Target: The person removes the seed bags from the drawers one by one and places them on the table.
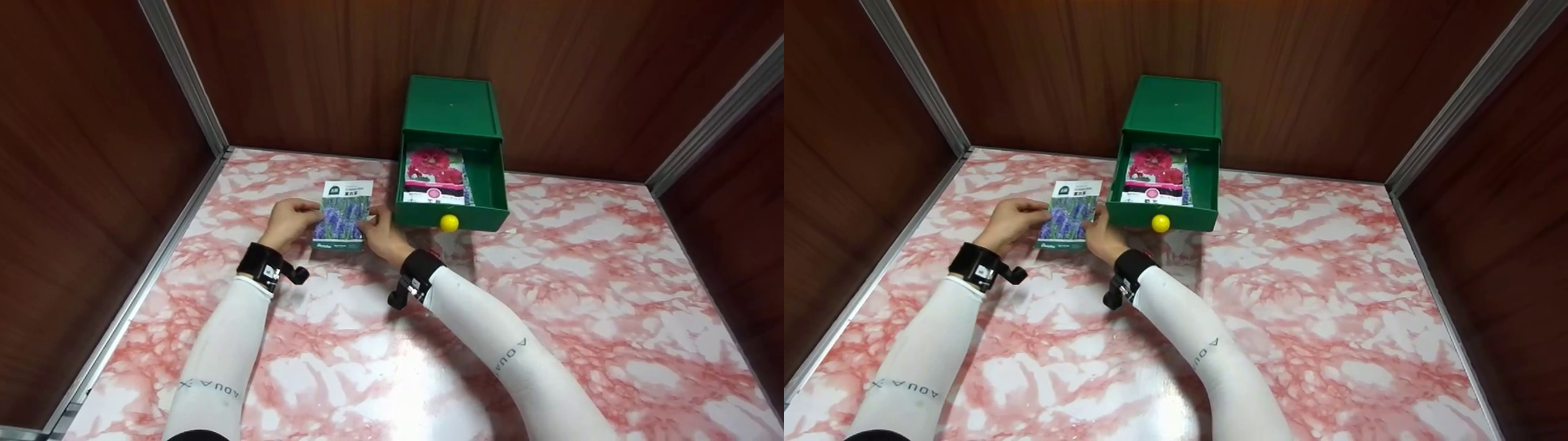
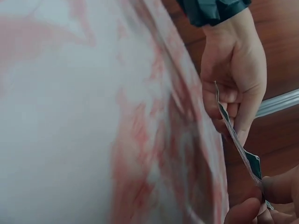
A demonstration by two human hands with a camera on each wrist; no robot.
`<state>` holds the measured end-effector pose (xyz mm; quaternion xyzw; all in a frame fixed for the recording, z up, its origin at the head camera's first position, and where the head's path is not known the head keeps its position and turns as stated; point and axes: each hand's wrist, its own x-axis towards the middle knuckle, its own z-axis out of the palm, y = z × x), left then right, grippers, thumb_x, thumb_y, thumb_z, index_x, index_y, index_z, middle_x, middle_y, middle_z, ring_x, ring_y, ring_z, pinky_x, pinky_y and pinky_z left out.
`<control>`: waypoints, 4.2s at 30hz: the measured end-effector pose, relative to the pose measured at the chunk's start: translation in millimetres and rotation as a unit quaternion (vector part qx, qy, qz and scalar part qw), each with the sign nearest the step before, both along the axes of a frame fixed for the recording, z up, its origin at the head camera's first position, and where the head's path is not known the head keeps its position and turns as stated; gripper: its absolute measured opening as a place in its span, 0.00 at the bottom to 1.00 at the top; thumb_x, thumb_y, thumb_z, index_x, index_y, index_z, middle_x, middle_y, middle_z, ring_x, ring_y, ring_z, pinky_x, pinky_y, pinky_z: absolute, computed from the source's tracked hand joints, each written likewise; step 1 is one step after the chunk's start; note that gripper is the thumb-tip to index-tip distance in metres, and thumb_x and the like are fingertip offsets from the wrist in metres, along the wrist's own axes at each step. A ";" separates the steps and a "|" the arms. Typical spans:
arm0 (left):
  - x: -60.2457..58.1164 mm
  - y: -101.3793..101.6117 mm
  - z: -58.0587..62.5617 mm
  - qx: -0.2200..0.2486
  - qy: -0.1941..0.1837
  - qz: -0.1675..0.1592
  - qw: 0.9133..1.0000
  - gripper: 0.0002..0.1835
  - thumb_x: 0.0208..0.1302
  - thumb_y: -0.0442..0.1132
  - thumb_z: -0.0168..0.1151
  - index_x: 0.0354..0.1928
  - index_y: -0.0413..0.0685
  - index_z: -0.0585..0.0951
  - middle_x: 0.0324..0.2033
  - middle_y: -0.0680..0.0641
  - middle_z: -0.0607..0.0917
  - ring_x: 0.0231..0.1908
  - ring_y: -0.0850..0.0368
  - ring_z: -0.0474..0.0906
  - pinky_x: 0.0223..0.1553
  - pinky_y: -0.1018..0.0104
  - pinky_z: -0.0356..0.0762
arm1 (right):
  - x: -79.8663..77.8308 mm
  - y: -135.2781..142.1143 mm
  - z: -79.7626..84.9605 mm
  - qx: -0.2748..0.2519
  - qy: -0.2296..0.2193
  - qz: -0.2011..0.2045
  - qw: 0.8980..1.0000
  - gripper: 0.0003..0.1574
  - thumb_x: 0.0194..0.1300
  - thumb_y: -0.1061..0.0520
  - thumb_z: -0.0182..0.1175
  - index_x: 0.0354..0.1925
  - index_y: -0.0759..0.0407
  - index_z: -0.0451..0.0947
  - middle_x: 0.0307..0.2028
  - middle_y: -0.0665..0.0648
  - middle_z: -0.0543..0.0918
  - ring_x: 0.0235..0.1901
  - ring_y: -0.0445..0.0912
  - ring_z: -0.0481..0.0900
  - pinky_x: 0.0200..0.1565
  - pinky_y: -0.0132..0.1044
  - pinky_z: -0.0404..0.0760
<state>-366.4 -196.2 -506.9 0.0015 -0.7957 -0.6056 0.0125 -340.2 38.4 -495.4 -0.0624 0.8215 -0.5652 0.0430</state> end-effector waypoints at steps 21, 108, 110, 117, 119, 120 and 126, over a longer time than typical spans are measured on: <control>-8.4 44.6 -13.2 -0.087 0.007 -0.022 0.996 0.21 0.69 0.26 0.71 0.63 0.27 0.85 0.48 0.31 0.91 0.33 0.53 0.86 0.39 0.68 0.83 | -8.3 42.1 -20.6 0.225 0.125 -0.024 0.966 0.18 0.83 0.53 0.64 0.54 0.70 0.83 0.44 0.66 0.86 0.51 0.61 0.85 0.63 0.57 0.80; -78.1 33.6 -78.1 -0.279 0.068 -0.005 0.958 0.26 0.71 0.53 0.68 0.55 0.36 0.89 0.48 0.38 0.93 0.51 0.40 0.89 0.57 0.45 0.85 | -7.7 32.6 -18.2 0.327 0.229 -0.050 0.915 0.27 0.82 0.44 0.65 0.59 0.67 0.82 0.54 0.68 0.86 0.57 0.63 0.85 0.65 0.68 0.81; -73.2 31.9 -69.1 -0.273 0.073 0.001 0.959 0.25 0.71 0.53 0.69 0.53 0.35 0.89 0.47 0.37 0.93 0.50 0.40 0.89 0.56 0.46 0.85 | 1.9 28.4 -4.2 0.328 0.199 -0.045 0.923 0.29 0.82 0.44 0.63 0.63 0.67 0.81 0.58 0.69 0.85 0.61 0.63 0.84 0.66 0.68 0.79; -19.1 34.9 11.6 -0.231 0.035 0.005 0.972 0.26 0.77 0.47 0.66 0.61 0.29 0.85 0.57 0.31 0.89 0.57 0.35 0.86 0.64 0.42 0.80 | 4.1 7.3 -2.3 0.130 0.077 0.011 0.988 0.31 0.86 0.54 0.57 0.71 0.77 0.67 0.56 0.74 0.79 0.50 0.60 0.81 0.57 0.55 0.83; -13.1 31.9 21.3 -0.229 0.030 0.009 0.973 0.27 0.79 0.47 0.65 0.64 0.29 0.84 0.58 0.31 0.89 0.53 0.35 0.89 0.63 0.45 0.81 | 3.9 2.2 -1.0 0.118 0.077 0.018 0.990 0.32 0.85 0.54 0.59 0.72 0.79 0.68 0.55 0.72 0.79 0.51 0.58 0.80 0.58 0.53 0.82; -11.3 29.9 24.5 -0.228 0.027 0.012 0.973 0.27 0.80 0.48 0.64 0.64 0.29 0.83 0.57 0.31 0.89 0.50 0.36 0.90 0.60 0.47 0.83 | 4.1 -0.1 0.3 0.124 0.081 0.022 0.989 0.33 0.85 0.53 0.60 0.71 0.78 0.70 0.55 0.71 0.79 0.52 0.58 0.80 0.59 0.52 0.82; -4.9 14.6 35.7 -0.192 0.015 0.020 0.981 0.31 0.82 0.52 0.63 0.69 0.30 0.81 0.46 0.35 0.91 0.38 0.35 0.92 0.36 0.60 0.86 | 8.4 -10.2 10.7 0.174 0.109 0.049 0.977 0.35 0.86 0.48 0.62 0.72 0.75 0.74 0.57 0.68 0.82 0.56 0.58 0.81 0.59 0.51 0.82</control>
